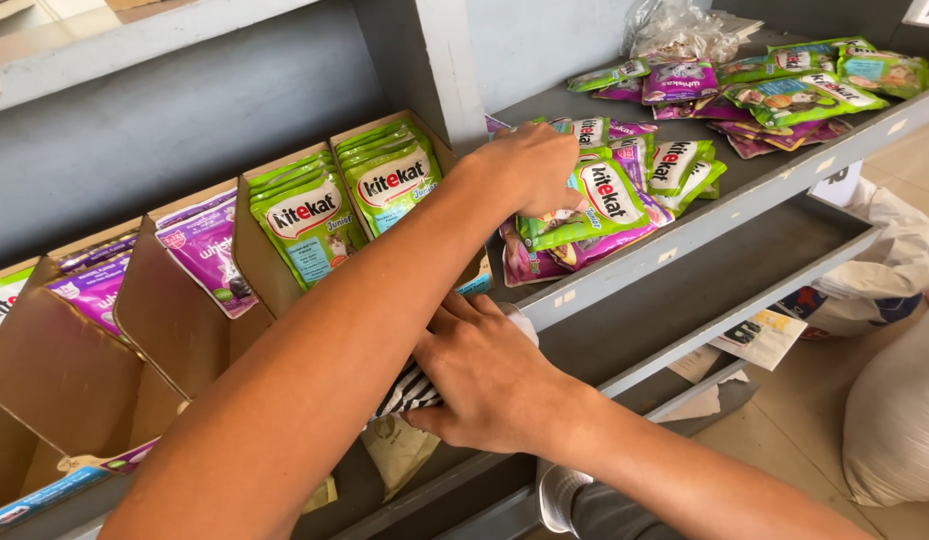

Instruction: Cleaning individual cat food pouches with a cloth and organizing them on a grocery store shelf.

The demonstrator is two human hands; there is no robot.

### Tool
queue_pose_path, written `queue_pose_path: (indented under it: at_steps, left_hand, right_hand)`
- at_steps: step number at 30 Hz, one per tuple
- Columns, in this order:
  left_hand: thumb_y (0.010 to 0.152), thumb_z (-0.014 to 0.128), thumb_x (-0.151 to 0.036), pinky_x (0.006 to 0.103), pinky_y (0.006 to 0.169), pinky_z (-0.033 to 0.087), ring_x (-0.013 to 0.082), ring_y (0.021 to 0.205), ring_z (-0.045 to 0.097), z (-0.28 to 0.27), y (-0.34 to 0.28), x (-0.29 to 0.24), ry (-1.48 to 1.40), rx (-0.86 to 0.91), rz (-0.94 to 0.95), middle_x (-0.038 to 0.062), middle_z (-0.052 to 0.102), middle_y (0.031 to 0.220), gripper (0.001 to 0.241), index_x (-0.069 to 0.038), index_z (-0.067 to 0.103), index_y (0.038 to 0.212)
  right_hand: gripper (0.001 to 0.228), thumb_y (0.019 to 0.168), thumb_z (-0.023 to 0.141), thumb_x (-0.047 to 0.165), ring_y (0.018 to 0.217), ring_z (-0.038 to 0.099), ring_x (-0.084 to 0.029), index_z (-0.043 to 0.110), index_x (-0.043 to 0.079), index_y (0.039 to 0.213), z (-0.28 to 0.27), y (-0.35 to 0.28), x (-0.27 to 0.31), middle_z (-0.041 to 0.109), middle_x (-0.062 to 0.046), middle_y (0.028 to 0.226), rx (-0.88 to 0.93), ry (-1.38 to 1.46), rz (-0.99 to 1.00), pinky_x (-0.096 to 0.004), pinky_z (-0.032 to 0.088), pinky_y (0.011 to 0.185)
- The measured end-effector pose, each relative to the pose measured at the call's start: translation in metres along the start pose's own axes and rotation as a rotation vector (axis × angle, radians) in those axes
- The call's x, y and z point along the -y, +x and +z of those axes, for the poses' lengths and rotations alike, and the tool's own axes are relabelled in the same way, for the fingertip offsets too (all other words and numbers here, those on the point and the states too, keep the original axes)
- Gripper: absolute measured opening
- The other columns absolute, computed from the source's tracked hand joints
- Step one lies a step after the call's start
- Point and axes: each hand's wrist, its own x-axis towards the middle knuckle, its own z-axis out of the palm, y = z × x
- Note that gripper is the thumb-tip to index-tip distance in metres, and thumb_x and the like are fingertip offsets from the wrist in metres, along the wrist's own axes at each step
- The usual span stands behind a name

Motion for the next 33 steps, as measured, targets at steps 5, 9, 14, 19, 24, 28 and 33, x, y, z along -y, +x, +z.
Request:
queue_pose_path:
  at_steps: [5,9,14,19,24,28,33]
  left_hand:
    - [0.078,0.091,-0.046,0.0473,0.075,0.06,0.0325,0.086,0.068,-0.006,-0.003,0.001,-0.099,-0.14,-0.029,0.017,0.063,0.112,0.067,0.001,0.062,0.116]
    - [0.081,0.084,-0.022,0.0401,0.05,0.055,0.0234,0.054,0.071,-0.019,-0.036,0.004,-0.381,-0.36,0.045,0.014,0.077,0.085,0.034,-0.001,0.061,0.094]
    - [0.09,0.069,-0.019,0.0341,0.063,0.055,0.0185,0.068,0.068,-0.026,-0.1,0.016,-0.661,-0.686,0.177,0.01,0.075,0.088,0.027,0.001,0.063,0.108]
    - [0.104,0.057,-0.019,0.031,0.091,0.058,0.016,0.102,0.067,-0.026,-0.202,0.031,-1.026,-0.921,0.199,0.011,0.069,0.121,0.034,-0.001,0.051,0.132]
    - [0.106,0.054,-0.027,0.0258,0.059,0.05,0.0132,0.068,0.061,0.014,-0.283,0.055,-1.629,-0.888,-0.025,0.01,0.067,0.093,0.034,0.001,0.057,0.125]
    - [0.103,0.059,-0.025,0.0313,0.077,0.059,0.0191,0.091,0.069,0.053,-0.312,0.075,-1.749,-0.922,-0.132,0.016,0.07,0.114,0.042,0.005,0.058,0.131]
    - [0.102,0.06,-0.025,0.0284,0.072,0.058,0.0141,0.085,0.067,0.059,-0.324,0.074,-1.629,-0.931,-0.171,0.012,0.071,0.108,0.038,0.003,0.06,0.127]
  right_hand:
    - [0.069,0.068,0.082,0.033,0.115,0.056,-0.036,0.061,0.006,0.128,-0.004,0.002,0.0,0.063,-0.017,0.125,-0.003,0.023,0.022,-0.049,0.043,0.09]
    - [0.056,0.073,0.079,0.026,0.129,0.055,-0.039,0.067,0.007,0.124,-0.015,0.006,0.008,0.063,-0.017,0.137,-0.071,0.176,0.016,-0.051,0.043,0.102]
    - [0.037,0.088,0.069,0.027,0.121,0.06,-0.042,0.069,-0.004,0.11,-0.022,0.009,0.011,0.06,-0.024,0.141,-0.125,0.218,0.017,-0.048,0.049,0.098]
    - [0.042,0.087,0.067,0.017,0.08,0.075,-0.03,0.065,-0.007,0.121,-0.028,0.016,0.023,0.078,-0.019,0.11,-0.199,0.357,0.14,-0.038,0.059,0.074]
    - [0.019,0.096,0.063,0.017,0.038,0.043,-0.009,0.075,0.002,0.099,-0.016,0.017,0.024,0.065,-0.003,0.055,-0.28,0.459,0.467,-0.027,0.032,0.035]
    - [0.026,0.11,0.056,0.018,0.048,0.042,-0.012,0.065,0.0,0.093,0.0,0.018,0.013,0.051,-0.002,0.058,-0.395,0.474,0.492,-0.028,0.034,0.044]
    - [0.033,0.129,0.032,0.02,0.138,0.048,-0.021,0.034,0.004,0.157,0.007,0.035,0.016,0.046,-0.014,0.154,-0.703,0.627,0.13,-0.035,0.041,0.127]
